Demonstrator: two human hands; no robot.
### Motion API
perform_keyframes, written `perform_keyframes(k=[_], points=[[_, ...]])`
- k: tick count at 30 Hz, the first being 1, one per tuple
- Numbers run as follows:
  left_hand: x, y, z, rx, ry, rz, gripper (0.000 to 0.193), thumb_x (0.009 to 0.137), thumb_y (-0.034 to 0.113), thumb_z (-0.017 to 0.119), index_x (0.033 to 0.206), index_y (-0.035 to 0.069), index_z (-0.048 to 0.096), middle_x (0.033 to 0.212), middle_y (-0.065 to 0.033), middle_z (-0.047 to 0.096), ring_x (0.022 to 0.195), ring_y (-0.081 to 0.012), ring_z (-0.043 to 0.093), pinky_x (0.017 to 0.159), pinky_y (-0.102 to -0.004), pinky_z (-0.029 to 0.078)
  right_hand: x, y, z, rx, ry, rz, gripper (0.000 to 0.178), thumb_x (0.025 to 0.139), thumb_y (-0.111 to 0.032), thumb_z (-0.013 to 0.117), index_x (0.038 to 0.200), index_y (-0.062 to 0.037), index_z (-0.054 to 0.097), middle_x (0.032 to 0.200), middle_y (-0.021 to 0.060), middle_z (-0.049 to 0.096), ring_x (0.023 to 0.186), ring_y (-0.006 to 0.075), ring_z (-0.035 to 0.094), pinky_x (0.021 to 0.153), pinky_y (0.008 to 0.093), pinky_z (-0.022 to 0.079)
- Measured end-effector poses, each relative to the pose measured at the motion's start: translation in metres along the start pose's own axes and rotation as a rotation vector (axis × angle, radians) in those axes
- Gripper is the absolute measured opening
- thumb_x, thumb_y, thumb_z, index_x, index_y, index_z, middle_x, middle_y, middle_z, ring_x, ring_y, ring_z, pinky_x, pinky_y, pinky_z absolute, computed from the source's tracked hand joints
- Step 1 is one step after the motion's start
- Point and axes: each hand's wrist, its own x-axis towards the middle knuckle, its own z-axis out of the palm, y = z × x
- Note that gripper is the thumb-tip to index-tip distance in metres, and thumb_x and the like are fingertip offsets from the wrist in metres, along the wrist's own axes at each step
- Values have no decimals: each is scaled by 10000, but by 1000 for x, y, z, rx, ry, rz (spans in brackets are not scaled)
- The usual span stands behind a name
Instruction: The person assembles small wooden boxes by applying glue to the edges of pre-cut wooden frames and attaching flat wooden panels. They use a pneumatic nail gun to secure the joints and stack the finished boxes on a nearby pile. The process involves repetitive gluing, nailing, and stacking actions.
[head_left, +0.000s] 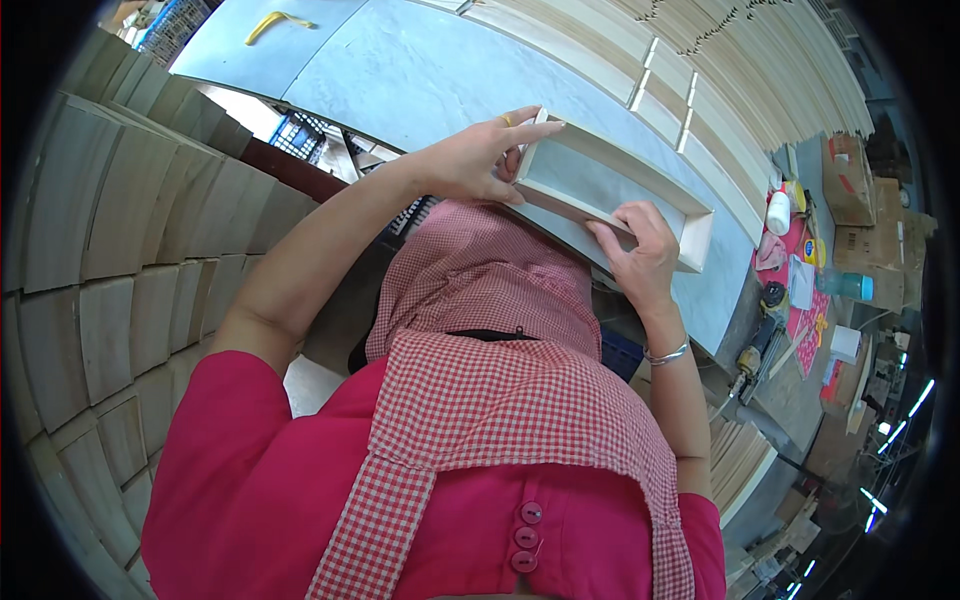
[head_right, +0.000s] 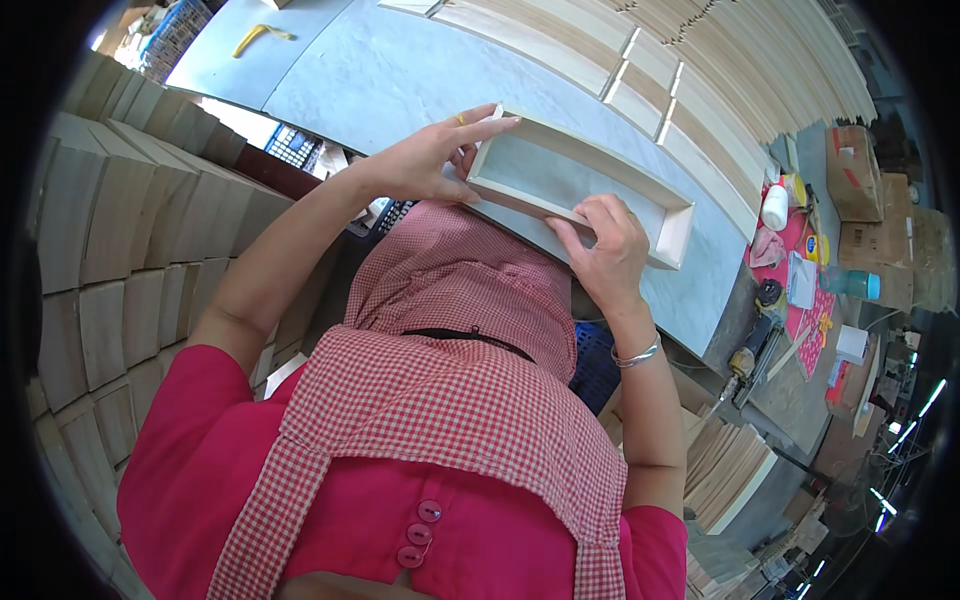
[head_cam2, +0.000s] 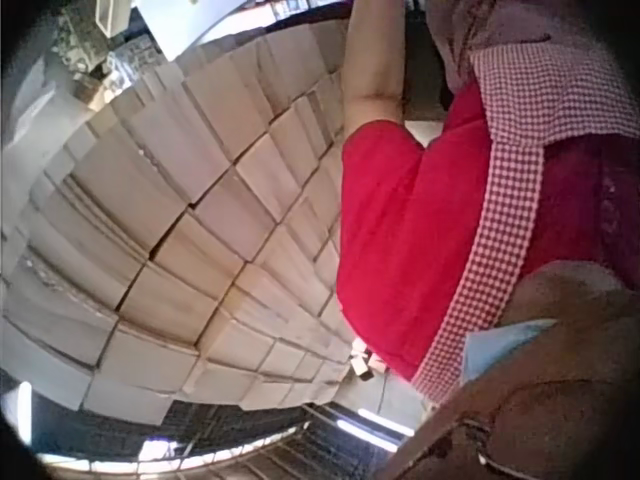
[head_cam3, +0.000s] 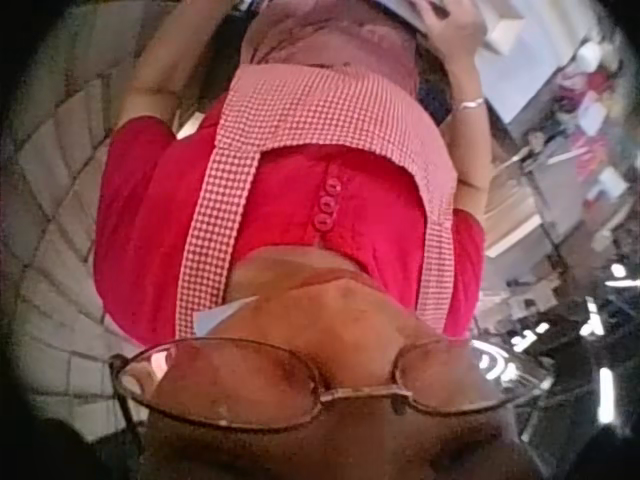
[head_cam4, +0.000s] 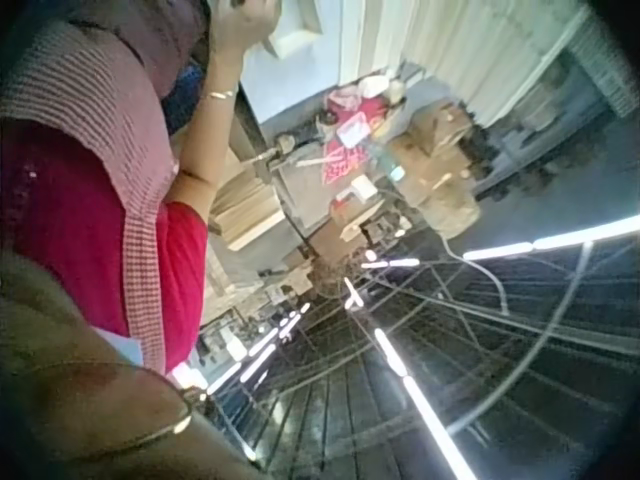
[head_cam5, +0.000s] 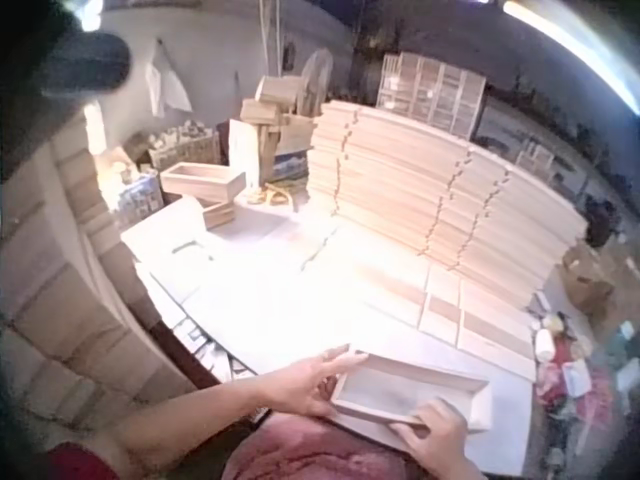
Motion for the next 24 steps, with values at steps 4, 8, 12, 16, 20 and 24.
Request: perform_keyframes(k=[4, 8, 12, 16, 20, 24], points=[[-3, 3, 6, 27, 35, -2, 1033, 731, 35, 826, 1604, 188, 294, 1623, -260, 246, 965, -262, 682, 918, -372, 596, 0, 0, 1, -12, 1, -3, 287, 717, -182, 878, 836, -51, 653, 855, 74, 657, 767, 272, 652, 669, 373, 510], [-3, 2, 9, 73, 53, 28, 986, 762, 19, 786, 1601, 172, 292, 1608, -276, 265, 898, -259, 684, 900, -377, 589, -2, -1, 1, -39, -27, 31, 299, 734, -233, 869, 851, -62, 653, 868, 63, 652, 802, 266, 644, 708, 379, 486], [-5, 0, 8, 49, 59, 47, 979, 754, 3, 774, 1595, 162, 300, 1590, -289, 288, 859, -249, 673, 887, -372, 581, 9, -29, 11, -189, 22, -30, 369, 756, -381, 840, 859, -81, 651, 893, 42, 648, 853, 250, 631, 757, 377, 431], [-4, -3, 6, 61, 52, 69, 964, 737, 4, 769, 1580, 111, 314, 1536, -324, 336, 887, -279, 675, 867, -373, 575, 27, -69, 49, -181, 143, 15, 424, 755, -472, 821, 823, -102, 627, 861, 28, 625, 834, 235, 614, 745, 380, 404], [-1, -14, 12, 29, 95, 81, 1024, 690, -72, 749, 1589, 186, 333, 1576, -295, 311, 807, -213, 607, 793, -354, 563, 36, -75, 74, -209, 252, 43, 394, 741, -432, 815, 734, -121, 573, 739, 3, 571, 724, 214, 576, 653, 394, 381], [-3, -10, 14, 18, 118, 62, 1035, 682, -85, 736, 1592, 202, 334, 1571, -303, 315, 824, -216, 605, 791, -350, 553, 38, -74, 81, -220, 284, 39, 360, 726, -381, 806, 694, -133, 547, 694, -7, 551, 675, 203, 552, 616, 388, 369]])
